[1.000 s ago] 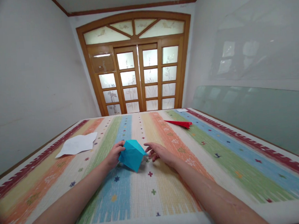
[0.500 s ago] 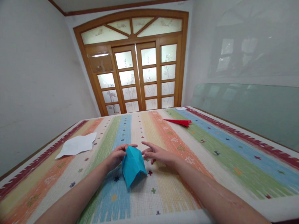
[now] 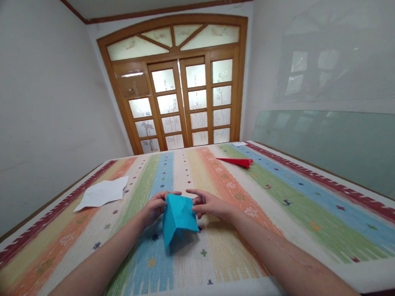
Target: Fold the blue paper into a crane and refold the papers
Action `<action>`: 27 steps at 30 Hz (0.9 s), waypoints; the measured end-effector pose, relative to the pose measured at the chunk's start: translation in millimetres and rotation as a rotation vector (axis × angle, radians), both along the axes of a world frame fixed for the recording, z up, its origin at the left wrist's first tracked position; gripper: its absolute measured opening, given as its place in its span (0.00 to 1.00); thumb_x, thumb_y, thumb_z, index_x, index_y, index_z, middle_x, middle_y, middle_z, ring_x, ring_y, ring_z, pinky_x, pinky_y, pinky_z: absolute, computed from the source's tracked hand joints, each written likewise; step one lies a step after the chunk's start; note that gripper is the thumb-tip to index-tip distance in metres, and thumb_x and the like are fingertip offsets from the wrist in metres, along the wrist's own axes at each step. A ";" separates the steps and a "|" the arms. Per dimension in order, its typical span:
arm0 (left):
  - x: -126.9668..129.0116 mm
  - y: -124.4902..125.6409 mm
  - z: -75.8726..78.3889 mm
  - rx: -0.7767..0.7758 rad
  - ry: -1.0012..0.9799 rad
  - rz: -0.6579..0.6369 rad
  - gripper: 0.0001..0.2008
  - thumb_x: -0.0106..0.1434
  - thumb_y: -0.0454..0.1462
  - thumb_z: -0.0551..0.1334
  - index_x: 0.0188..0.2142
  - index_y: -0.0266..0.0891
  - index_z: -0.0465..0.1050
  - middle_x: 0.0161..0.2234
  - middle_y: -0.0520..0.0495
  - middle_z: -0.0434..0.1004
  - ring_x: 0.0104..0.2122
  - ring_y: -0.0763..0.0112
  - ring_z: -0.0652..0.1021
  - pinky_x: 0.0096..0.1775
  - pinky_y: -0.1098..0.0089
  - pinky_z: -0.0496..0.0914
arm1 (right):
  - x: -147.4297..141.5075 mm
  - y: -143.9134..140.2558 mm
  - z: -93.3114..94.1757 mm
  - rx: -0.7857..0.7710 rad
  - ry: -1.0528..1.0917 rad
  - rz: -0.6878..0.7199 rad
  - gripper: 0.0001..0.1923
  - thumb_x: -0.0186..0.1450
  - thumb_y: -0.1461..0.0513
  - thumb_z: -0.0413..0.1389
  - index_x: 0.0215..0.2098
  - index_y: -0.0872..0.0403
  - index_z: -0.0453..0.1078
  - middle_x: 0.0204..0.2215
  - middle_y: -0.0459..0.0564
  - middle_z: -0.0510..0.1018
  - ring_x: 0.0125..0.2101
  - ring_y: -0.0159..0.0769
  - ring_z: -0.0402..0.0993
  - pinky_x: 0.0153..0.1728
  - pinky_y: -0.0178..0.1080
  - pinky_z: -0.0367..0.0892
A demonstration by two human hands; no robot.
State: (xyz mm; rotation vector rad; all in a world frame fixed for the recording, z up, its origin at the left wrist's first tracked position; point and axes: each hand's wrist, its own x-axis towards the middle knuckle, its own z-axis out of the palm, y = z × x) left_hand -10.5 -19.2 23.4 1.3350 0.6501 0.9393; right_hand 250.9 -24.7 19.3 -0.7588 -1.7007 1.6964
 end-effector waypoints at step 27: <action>-18.2 14.5 -13.8 0.922 1.000 0.216 0.16 0.60 0.31 0.59 0.48 0.42 0.75 0.48 0.45 0.75 0.49 0.62 0.74 0.52 0.63 0.66 | 8.8 14.1 -10.0 0.700 -0.489 -0.358 0.13 0.61 0.66 0.55 0.42 0.53 0.76 0.38 0.50 0.80 0.35 0.37 0.73 0.35 0.37 0.67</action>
